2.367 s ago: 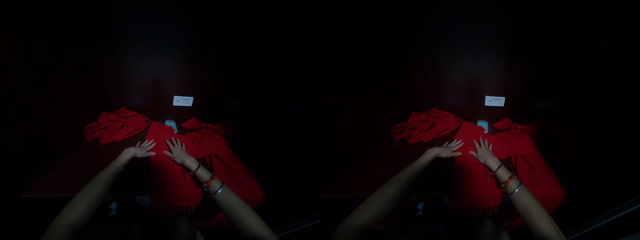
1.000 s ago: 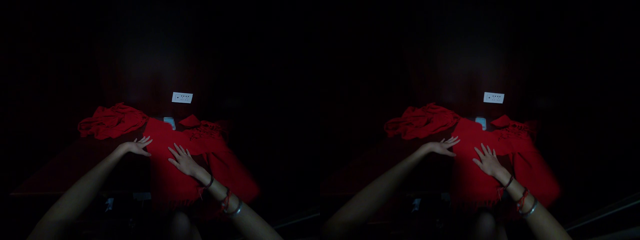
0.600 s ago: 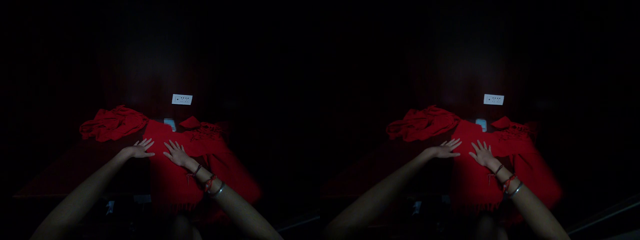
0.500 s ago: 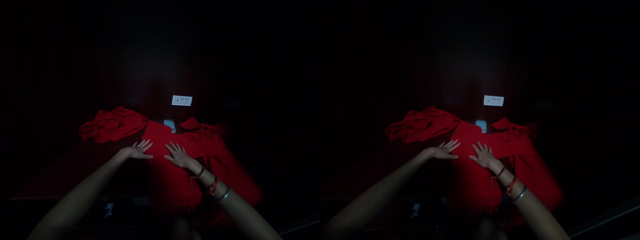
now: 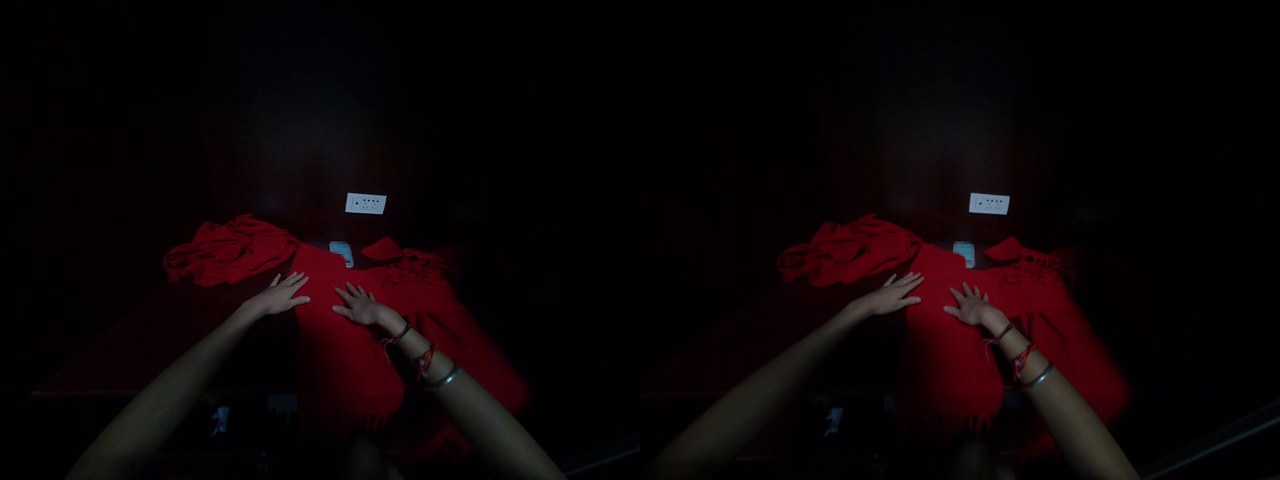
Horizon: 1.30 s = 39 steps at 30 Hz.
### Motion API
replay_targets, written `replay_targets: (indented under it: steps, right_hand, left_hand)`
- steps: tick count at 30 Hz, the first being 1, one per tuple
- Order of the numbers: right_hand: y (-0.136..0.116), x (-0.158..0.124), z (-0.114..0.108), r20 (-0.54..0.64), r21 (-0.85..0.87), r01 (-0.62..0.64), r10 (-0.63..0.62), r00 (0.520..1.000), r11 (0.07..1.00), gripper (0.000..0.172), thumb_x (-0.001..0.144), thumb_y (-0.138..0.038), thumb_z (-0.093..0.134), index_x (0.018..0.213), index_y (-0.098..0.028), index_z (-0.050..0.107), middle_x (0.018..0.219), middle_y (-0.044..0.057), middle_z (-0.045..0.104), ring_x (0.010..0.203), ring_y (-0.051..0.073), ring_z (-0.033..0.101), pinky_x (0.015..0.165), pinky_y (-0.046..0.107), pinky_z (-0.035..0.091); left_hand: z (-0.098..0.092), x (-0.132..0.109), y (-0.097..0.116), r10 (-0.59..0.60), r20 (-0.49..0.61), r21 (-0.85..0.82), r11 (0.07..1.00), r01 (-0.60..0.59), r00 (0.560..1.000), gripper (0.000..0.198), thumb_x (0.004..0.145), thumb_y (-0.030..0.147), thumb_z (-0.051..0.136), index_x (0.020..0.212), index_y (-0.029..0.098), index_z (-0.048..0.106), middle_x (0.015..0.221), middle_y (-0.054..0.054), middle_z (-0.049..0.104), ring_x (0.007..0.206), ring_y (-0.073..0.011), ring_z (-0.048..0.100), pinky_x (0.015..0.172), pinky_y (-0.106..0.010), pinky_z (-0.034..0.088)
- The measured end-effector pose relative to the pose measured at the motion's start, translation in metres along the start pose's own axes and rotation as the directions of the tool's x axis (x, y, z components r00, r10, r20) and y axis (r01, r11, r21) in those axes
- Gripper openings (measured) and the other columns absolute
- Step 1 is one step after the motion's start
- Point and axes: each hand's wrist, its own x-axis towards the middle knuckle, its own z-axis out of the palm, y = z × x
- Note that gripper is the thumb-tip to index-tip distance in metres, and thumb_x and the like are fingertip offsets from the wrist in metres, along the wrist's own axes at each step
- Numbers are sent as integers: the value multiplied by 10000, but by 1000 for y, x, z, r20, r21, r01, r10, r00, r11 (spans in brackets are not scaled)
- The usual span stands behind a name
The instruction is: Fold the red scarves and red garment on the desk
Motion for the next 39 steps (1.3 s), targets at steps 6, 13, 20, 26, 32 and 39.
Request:
replay_targets:
  steps: [6, 13, 20, 26, 32, 39]
  right_hand:
    - [-20, 24, -4, -160, 11, 99, -96, 982, 995, 706, 711, -670, 137, 1304, -288, 104, 1380, 54, 15, 1233, 273, -12, 946, 495, 78]
    - [-4, 39, 12, -79, -3, 56, -56, 995, 998, 766, 689, -692, 99, 1312, -248, 72, 1379, 56, -15, 1234, 252, -44, 965, 460, 64]
    - [10, 28, 15, -136, 31, 4, 0, 991, 999, 819, 680, -701, 110, 1318, -191, 50, 1375, 92, -9, 1238, 235, -16, 978, 402, 51]
    - [8, 26, 17, -147, 24, -1, 5, 989, 1000, 817, 684, -696, 126, 1317, -183, 72, 1371, 124, 15, 1238, 246, 16, 970, 415, 52]
    - [-5, 19, 17, -244, -17, 66, -69, 967, 998, 775, 705, -673, 135, 1316, -198, 86, 1375, 97, 21, 1237, 251, -14, 964, 448, 50]
    - [-1, 1, 14, -184, -7, 82, -82, 980, 997, 775, 700, -669, 208, 1313, -203, 120, 1372, 101, 55, 1233, 274, 33, 962, 446, 112]
  left_hand:
    - [9, 8, -3, -163, 67, 7, 987, 163, 984, 825, 705, 679, 124, 1314, 131, 33, 1356, -96, -35, 1232, -243, -48, 957, -469, 54]
    - [-2, 3, -5, -164, 189, 5, 986, 166, 968, 956, 629, 729, 230, 1307, 107, -29, 1326, -123, -122, 1219, -251, -95, 952, -484, 35]
    - [-8, -3, -9, -104, 242, -11, 994, 110, 965, 1053, 553, 740, 342, 1305, 112, -45, 1315, -141, -140, 1211, -259, -116, 951, -484, 11]
    - [-10, -4, -6, -130, 263, -20, 990, 141, 956, 1138, 501, 722, 443, 1300, 77, -49, 1304, -166, -175, 1199, -281, -143, 948, -489, -1]
    - [-5, -11, -2, 142, 129, -88, 987, -131, 981, 887, 656, 614, 410, 1313, 137, 52, 1330, -79, -170, 1216, -215, -121, 992, -349, 41]
    - [-8, -7, -2, 130, 306, -97, 990, -105, 943, 982, 605, 613, 462, 1309, 118, -11, 1342, -100, -94, 1223, -215, -89, 987, -373, 10]
